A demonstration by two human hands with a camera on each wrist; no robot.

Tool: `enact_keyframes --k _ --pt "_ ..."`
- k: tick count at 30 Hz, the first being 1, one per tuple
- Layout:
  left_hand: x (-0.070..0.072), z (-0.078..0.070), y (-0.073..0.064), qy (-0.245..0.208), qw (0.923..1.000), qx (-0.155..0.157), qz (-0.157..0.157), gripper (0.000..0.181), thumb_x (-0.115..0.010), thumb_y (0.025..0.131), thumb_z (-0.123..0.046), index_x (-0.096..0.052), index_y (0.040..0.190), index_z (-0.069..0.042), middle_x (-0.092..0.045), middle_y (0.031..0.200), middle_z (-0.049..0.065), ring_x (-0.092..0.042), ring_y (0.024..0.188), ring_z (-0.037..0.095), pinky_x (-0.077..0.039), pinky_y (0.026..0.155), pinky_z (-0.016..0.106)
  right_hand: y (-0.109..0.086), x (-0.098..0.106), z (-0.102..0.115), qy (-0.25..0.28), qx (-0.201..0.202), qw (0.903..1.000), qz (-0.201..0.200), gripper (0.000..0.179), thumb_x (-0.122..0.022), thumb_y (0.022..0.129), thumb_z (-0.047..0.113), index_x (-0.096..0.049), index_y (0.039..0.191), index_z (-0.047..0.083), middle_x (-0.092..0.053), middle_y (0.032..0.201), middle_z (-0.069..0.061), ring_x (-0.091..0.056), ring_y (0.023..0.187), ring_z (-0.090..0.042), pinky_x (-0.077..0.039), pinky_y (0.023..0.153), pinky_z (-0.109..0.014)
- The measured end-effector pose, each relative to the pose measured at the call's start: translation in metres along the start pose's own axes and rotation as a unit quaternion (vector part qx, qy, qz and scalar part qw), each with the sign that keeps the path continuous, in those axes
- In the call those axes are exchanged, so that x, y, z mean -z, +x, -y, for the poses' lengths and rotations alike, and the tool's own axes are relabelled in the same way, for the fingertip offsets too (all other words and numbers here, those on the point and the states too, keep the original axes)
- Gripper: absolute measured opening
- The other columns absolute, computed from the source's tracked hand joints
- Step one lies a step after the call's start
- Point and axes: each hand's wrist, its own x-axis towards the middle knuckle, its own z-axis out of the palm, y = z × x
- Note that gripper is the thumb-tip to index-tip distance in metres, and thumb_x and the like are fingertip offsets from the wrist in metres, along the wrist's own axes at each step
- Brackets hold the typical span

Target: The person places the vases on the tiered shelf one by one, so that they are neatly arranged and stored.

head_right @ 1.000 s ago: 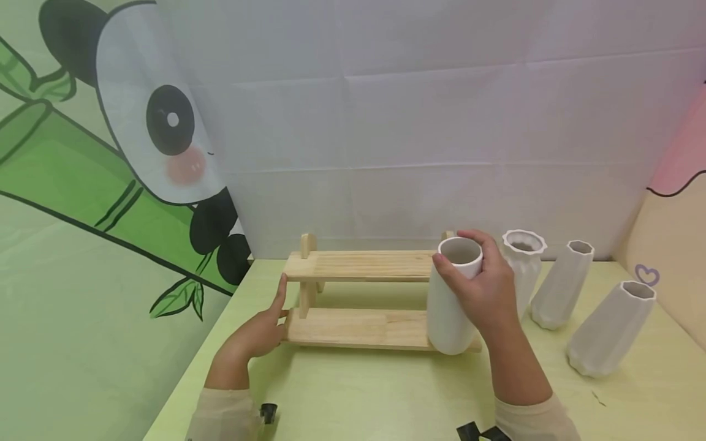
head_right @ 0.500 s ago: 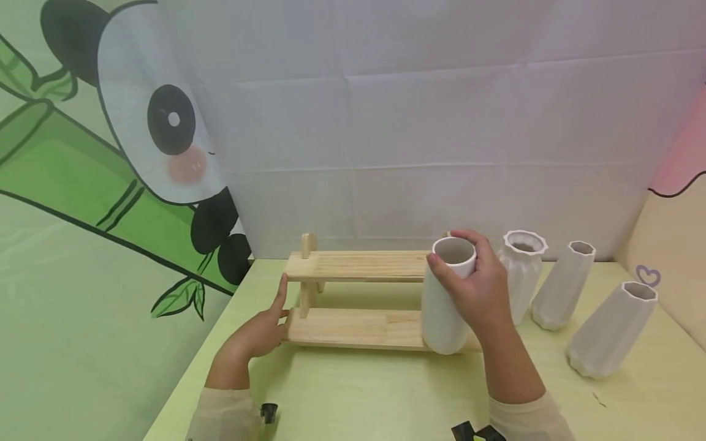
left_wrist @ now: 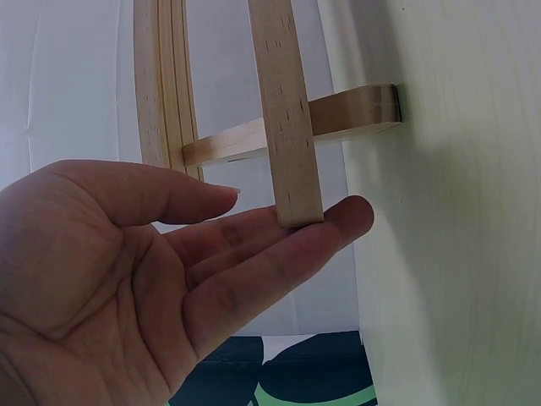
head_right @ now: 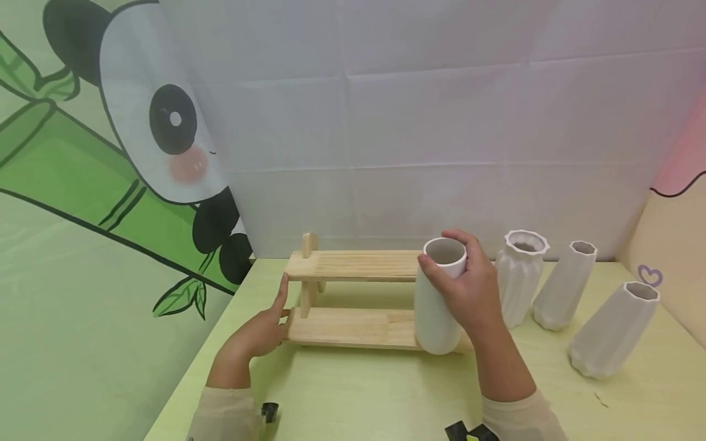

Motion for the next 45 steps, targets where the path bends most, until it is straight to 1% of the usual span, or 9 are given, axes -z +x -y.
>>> enact_keyframes --k 3,7,12,16,22,30,38,42,45 --pt "0.0 0.0 0.0 0.0 1.0 0.001 0.0 0.095 -0.05 0.099 -0.009 0.025 0.152 -0.033 -0.053 0.141 0.022 -0.065 0.095 0.023 -0.048 0.082 0.045 0.0 -0.002 0.001 0.003 0.002 1.0 -0.002 0.049 -0.075 0.086 0.033 -0.058 0.129 0.018 -0.065 0.1 -0.01 -0.059 0.081 -0.006 -0.05 0.063 -0.022" --pt "0.0 0.001 0.0 0.003 1.0 0.004 0.0 0.095 -0.049 0.1 -0.009 0.026 0.152 -0.034 -0.053 0.141 0.022 -0.065 0.098 0.024 -0.048 0.083 0.046 0.001 -0.004 0.002 0.006 0.008 0.9999 -0.004 0.049 -0.075 0.085 0.033 -0.058 0.129 0.018 -0.066 0.098 -0.01 -0.06 0.08 -0.008 -0.05 0.063 -0.022" --pt "0.0 0.001 0.0 0.003 1.0 0.005 0.001 0.094 -0.049 0.1 -0.009 0.026 0.152 -0.033 -0.054 0.139 0.022 -0.064 0.093 0.023 -0.048 0.081 0.045 0.002 -0.007 0.005 0.01 0.005 0.9999 0.005 0.049 -0.074 0.086 0.034 -0.058 0.129 0.017 -0.065 0.098 -0.01 -0.06 0.08 -0.011 -0.051 0.063 -0.025" --pt "0.0 0.001 0.0 0.001 1.0 0.006 0.001 0.093 -0.049 0.1 -0.01 0.025 0.152 -0.033 -0.054 0.141 0.021 -0.065 0.1 0.025 -0.048 0.084 0.046 0.002 -0.01 0.007 0.01 0.001 0.9999 0.01 0.049 -0.073 0.086 0.035 -0.057 0.129 0.017 -0.065 0.098 -0.01 -0.06 0.081 -0.012 -0.051 0.064 -0.026" --pt "0.001 0.0 -0.001 0.005 1.0 0.008 0.001 0.092 -0.048 0.101 -0.011 0.025 0.152 -0.033 -0.052 0.142 0.021 -0.065 0.104 0.027 -0.049 0.084 0.046 0.002 -0.014 0.007 0.009 0.013 0.9999 0.006 0.049 -0.074 0.086 0.034 -0.058 0.129 0.018 -0.067 0.096 -0.009 -0.061 0.079 -0.011 -0.051 0.064 -0.026" --pt "0.001 0.001 0.0 0.008 0.9999 0.008 0.002 0.089 -0.045 0.102 -0.011 0.025 0.152 -0.032 -0.053 0.141 0.022 -0.065 0.099 0.025 -0.049 0.081 0.045 0.002 -0.019 0.011 0.023 0.008 0.9994 0.022 0.049 -0.074 0.086 0.034 -0.057 0.129 0.018 -0.067 0.098 -0.01 -0.062 0.082 -0.016 -0.052 0.065 -0.029" --pt "0.001 0.001 -0.001 0.006 0.9999 0.013 0.005 0.088 -0.044 0.103 -0.011 0.025 0.152 -0.034 -0.052 0.142 0.021 -0.063 0.115 0.034 -0.048 0.09 0.05 0.002 -0.024 0.012 0.024 0.024 0.999 0.03 0.05 -0.073 0.086 0.034 -0.056 0.13 0.017 -0.066 0.098 -0.011 -0.062 0.083 -0.021 -0.052 0.065 -0.032" --pt "0.001 0.0 -0.001 0.006 0.9999 0.012 0.004 0.088 -0.044 0.103 -0.011 0.025 0.152 -0.034 -0.052 0.142 0.021 -0.062 0.116 0.034 -0.049 0.09 0.05 0.002 -0.025 0.012 0.026 0.022 0.9989 0.033 0.051 -0.073 0.087 0.035 -0.056 0.13 0.015 -0.066 0.098 -0.011 -0.062 0.084 -0.023 -0.052 0.065 -0.034" --pt "0.001 -0.001 -0.002 0.007 0.9999 0.011 0.001 0.089 -0.045 0.102 -0.01 0.025 0.152 -0.033 -0.053 0.141 0.021 -0.063 0.114 0.033 -0.049 0.088 0.049 0.002 -0.026 0.012 0.029 0.02 0.9987 0.036 0.051 -0.073 0.087 0.035 -0.055 0.131 0.014 -0.066 0.099 -0.011 -0.061 0.084 -0.023 -0.052 0.065 -0.035"
